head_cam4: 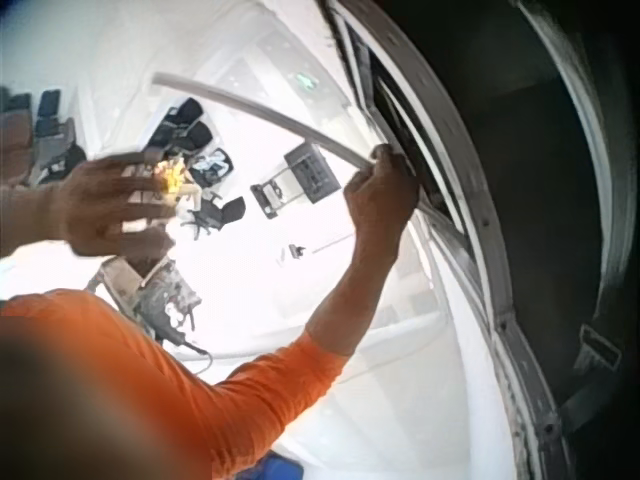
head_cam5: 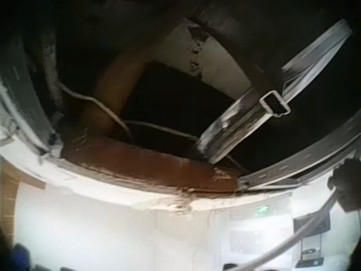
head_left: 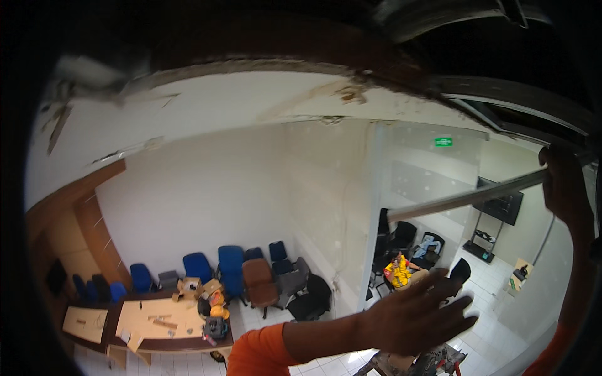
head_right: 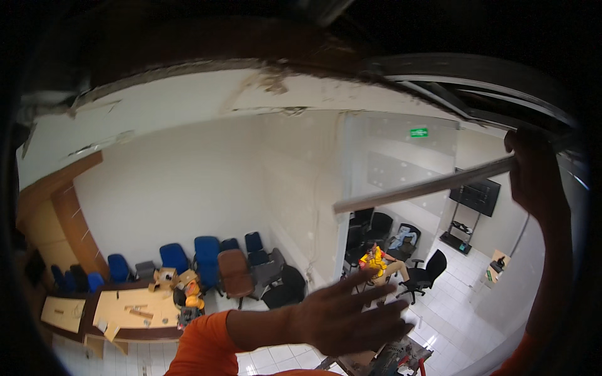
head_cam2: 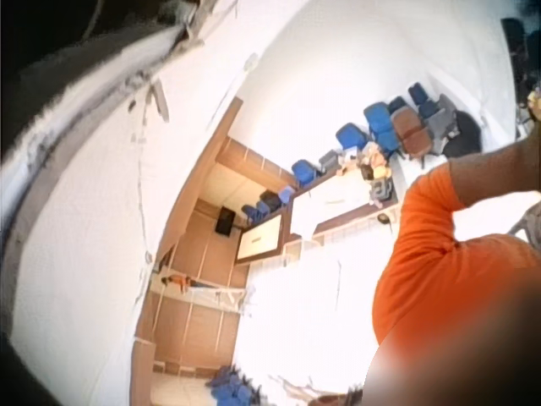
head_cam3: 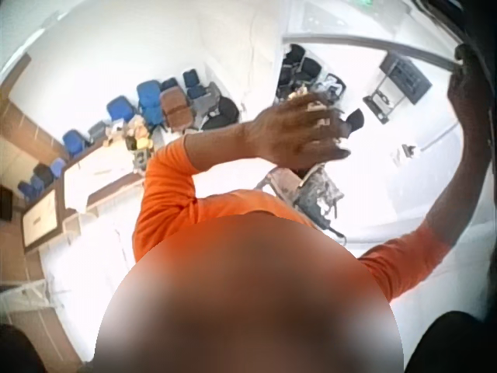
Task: The person installs metal ceiling rails by positioning them against the ceiling and securing them with a power drill and hammer. The person repeatedly picks up rails, aligns them, drills screws, and taps them into place while working from a ladder.
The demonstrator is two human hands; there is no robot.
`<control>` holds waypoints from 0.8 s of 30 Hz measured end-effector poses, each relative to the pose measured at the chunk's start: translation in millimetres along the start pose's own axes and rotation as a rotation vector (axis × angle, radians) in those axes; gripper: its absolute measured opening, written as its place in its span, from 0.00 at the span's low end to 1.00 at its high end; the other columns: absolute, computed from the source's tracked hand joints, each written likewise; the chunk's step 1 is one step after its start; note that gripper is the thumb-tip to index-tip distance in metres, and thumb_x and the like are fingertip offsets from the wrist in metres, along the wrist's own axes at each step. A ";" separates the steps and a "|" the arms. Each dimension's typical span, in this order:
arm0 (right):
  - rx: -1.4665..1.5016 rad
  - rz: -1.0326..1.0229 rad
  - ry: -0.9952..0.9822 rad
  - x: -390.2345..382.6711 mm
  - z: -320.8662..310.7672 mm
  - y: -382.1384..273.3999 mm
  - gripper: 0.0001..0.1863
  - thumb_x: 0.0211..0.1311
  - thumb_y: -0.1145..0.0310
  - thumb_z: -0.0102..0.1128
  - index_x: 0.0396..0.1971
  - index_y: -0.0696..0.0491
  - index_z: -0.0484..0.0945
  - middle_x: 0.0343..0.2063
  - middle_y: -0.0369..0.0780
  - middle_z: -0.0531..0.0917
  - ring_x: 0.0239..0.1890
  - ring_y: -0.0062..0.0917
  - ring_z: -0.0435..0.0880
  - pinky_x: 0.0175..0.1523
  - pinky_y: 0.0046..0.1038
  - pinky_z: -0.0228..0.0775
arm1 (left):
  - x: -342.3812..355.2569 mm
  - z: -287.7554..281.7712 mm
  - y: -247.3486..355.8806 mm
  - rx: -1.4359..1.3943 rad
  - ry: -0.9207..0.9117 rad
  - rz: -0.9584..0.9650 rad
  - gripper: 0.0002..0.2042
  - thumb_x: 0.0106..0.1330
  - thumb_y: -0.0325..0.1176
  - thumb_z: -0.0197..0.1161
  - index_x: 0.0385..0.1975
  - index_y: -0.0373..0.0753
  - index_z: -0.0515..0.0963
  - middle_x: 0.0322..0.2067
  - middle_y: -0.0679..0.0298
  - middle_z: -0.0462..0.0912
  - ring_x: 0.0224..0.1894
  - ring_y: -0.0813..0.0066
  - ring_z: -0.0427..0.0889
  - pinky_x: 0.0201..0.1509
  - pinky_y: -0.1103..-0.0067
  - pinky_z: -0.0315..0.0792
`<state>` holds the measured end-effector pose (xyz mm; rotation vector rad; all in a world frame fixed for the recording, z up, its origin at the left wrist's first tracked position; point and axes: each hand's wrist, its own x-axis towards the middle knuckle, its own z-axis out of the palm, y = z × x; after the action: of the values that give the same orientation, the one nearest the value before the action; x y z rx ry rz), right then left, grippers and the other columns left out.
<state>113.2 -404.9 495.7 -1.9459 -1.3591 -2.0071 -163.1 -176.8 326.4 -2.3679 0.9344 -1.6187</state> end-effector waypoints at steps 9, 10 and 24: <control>0.284 -0.028 -0.071 46.8 -18.2 -106.0 0.23 0.37 0.80 0.71 0.36 0.52 0.71 0.29 0.43 0.77 0.32 0.39 0.80 0.45 0.40 0.69 | 15.4 -15.6 -35.8 0.413 0.030 -0.329 0.22 0.70 0.32 0.58 0.64 0.52 0.74 0.67 0.48 0.67 0.71 0.49 0.66 0.77 0.53 0.55; 0.327 -0.042 -0.090 50.7 -19.5 -111.3 0.23 0.37 0.79 0.72 0.35 0.53 0.72 0.28 0.43 0.78 0.31 0.39 0.81 0.43 0.40 0.70 | 13.8 -19.2 -37.9 0.445 0.015 -0.376 0.22 0.70 0.32 0.58 0.64 0.52 0.74 0.67 0.48 0.67 0.71 0.49 0.66 0.77 0.53 0.54; 0.817 0.181 -0.408 46.6 16.9 -132.6 0.35 0.36 0.58 0.86 0.47 0.47 0.75 0.36 0.42 0.80 0.40 0.36 0.79 0.49 0.37 0.72 | 15.7 -87.4 -55.3 0.702 0.063 -0.285 0.18 0.68 0.32 0.59 0.58 0.50 0.79 0.62 0.51 0.74 0.65 0.54 0.74 0.76 0.54 0.57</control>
<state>41.1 -288.7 459.2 -1.9737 -1.6316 -0.7705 -213.0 -120.7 399.2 -2.0029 -0.0095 -1.7381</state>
